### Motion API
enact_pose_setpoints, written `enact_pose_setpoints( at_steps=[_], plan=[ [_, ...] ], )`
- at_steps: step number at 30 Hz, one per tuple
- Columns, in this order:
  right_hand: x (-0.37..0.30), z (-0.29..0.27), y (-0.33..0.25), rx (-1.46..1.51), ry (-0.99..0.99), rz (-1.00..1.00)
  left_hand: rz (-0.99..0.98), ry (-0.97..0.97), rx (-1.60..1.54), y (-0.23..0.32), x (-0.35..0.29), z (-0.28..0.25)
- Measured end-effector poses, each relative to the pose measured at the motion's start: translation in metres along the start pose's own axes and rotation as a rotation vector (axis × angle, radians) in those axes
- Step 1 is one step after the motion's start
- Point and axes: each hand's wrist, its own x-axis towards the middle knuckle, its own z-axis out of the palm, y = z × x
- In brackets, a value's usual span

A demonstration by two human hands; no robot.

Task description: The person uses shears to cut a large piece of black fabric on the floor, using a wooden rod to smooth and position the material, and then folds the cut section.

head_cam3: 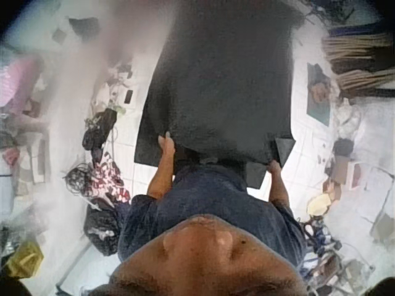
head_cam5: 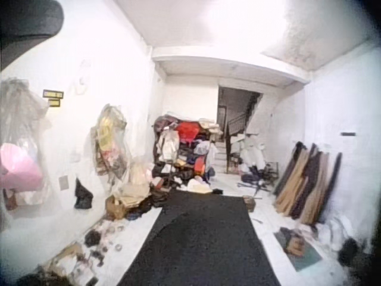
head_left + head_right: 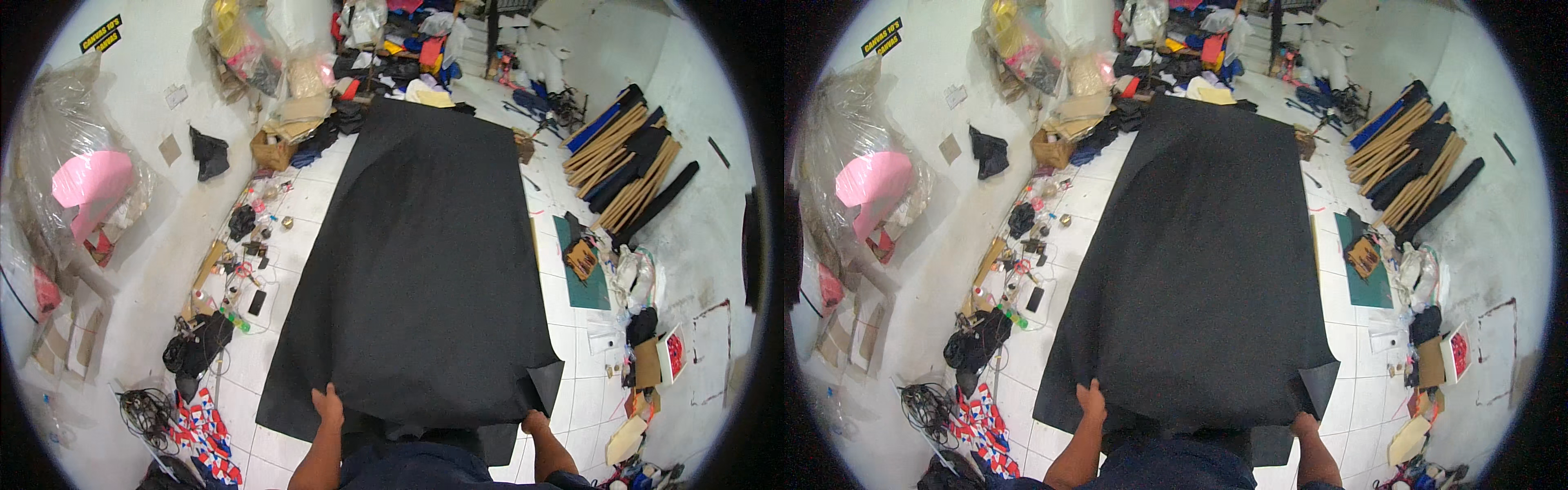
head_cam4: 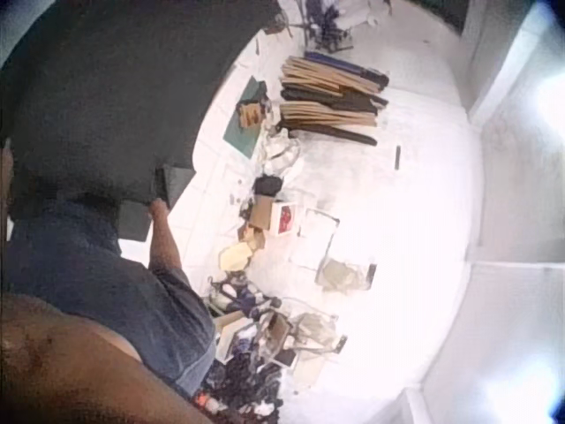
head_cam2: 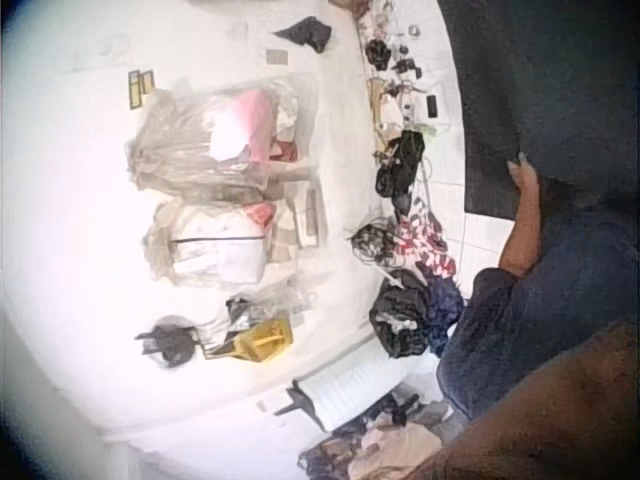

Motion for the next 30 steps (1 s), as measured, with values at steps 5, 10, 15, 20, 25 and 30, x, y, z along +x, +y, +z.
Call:
enact_pose_setpoints(
  at_steps=[5,10,15,20,25,30],
  plan=[
    [-0.045,0.057,0.040,-0.004,-0.084,0.028,-0.040,0.056,0.089,-0.062,-0.056,-0.064],
    [-0.062,0.156,0.106,0.043,-0.051,0.013,0.056,0.039,0.071,-0.138,-0.103,-0.107],
    [-0.055,0.256,0.151,0.061,0.030,-0.081,0.232,-0.060,-0.063,-0.201,-0.148,-0.138],
    [-0.050,0.335,0.166,0.116,0.132,-0.095,-0.053,-0.209,-0.327,-0.252,-0.161,-0.154],
    [0.004,0.431,0.156,0.282,0.422,-0.093,-0.428,-0.328,-0.461,-0.380,-0.096,-0.167],
    [0.123,0.539,0.141,0.230,0.553,-0.088,-0.532,-0.434,-0.178,-0.510,-0.002,-0.136]
  ],
)
